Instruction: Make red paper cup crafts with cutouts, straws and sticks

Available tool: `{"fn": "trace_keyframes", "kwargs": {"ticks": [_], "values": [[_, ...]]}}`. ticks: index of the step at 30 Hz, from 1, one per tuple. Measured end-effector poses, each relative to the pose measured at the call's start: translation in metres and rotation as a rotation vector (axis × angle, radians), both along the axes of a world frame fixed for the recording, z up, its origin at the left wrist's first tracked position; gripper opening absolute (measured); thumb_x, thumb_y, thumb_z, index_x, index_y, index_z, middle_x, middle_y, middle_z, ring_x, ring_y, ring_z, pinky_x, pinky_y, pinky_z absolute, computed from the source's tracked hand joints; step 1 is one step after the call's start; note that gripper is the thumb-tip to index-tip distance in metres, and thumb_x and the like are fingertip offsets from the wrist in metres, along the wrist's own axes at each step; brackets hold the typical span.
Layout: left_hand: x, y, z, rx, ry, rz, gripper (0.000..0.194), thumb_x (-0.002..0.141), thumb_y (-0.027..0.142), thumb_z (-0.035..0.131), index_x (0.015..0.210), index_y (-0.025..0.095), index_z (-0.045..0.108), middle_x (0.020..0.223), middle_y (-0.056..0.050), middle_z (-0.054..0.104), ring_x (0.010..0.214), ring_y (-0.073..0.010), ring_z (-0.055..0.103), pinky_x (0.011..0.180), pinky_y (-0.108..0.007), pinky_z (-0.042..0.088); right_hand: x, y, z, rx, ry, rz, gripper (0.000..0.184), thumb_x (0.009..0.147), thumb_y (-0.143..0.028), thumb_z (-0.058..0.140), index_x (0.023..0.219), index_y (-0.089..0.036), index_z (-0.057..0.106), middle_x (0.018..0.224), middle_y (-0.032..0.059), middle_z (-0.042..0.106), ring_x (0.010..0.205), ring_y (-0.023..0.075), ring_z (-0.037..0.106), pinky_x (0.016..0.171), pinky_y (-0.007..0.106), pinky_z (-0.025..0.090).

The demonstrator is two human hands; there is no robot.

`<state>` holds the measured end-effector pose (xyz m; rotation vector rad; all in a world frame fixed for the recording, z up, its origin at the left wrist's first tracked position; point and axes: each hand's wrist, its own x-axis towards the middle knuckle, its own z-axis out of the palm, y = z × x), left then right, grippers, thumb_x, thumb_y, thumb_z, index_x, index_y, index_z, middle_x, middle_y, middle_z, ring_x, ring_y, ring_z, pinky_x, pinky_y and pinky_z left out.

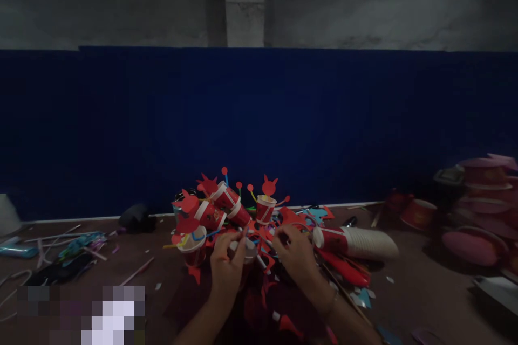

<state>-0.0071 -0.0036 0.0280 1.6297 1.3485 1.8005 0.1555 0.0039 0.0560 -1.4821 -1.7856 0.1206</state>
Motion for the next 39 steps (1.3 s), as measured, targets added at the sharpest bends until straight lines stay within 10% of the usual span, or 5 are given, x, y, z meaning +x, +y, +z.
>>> {"fn": "trace_keyframes", "kwargs": {"ticks": [6,11,17,32,39], "values": [[-0.009,0.005,0.006,-0.145,-0.315,0.049,0.024,0.072,0.035,0.061,0.085,0.015,0.066,0.078,-0.004,0.068,0.071,-0.0188,0.061,0.062,-0.025,0.047,0.01,-0.001,0.008,-0.242,-0.352,-0.06,0.017,0.075,-0.014,0.048,0.078,-0.014,0.065,0.081,0.0114,0.069,0.079,0.023,0.062,0.069,0.029,0.038],[-0.009,0.007,0.001,-0.146,-0.374,0.02,0.024,0.07,0.035,0.064,0.084,0.016,0.067,0.077,-0.004,0.068,0.071,-0.0181,0.061,0.063,-0.025,0.048,-0.009,-0.032,0.013,-0.585,-0.478,0.325,0.011,0.066,-0.021,0.059,0.072,-0.02,0.068,0.073,0.0053,0.071,0.07,0.0206,0.064,0.058,0.024,0.039],[-0.007,0.014,-0.01,-0.215,-0.552,-0.16,0.025,0.07,0.034,0.067,0.088,0.016,0.065,0.079,-0.003,0.069,0.072,-0.0165,0.062,0.065,-0.024,0.048,-0.028,-0.048,0.007,-0.621,-0.513,0.278,0.049,0.055,-0.041,0.074,0.093,-0.011,0.066,0.097,0.0162,0.068,0.087,0.0291,0.063,0.068,0.029,0.044],[-0.004,0.013,-0.002,-0.279,-0.774,-0.24,0.026,0.062,0.028,0.072,0.083,0.014,0.065,0.074,-0.002,0.069,0.066,-0.015,0.064,0.064,-0.025,0.049,0.006,-0.024,0.007,-0.399,-0.215,0.305,0.022,0.057,-0.006,0.05,0.06,-0.02,0.067,0.063,0.0017,0.067,0.059,0.0157,0.059,0.051,0.022,0.034],[-0.001,0.015,0.001,-0.374,-0.826,-0.417,0.03,0.058,0.031,0.076,0.082,0.015,0.067,0.068,-0.002,0.071,0.062,-0.0156,0.064,0.063,-0.026,0.048,0.017,-0.004,0.025,-0.435,0.449,0.531,0.014,0.071,-0.022,0.055,0.073,-0.017,0.068,0.063,-0.0003,0.067,0.055,0.0128,0.058,0.055,0.023,0.043]]}}
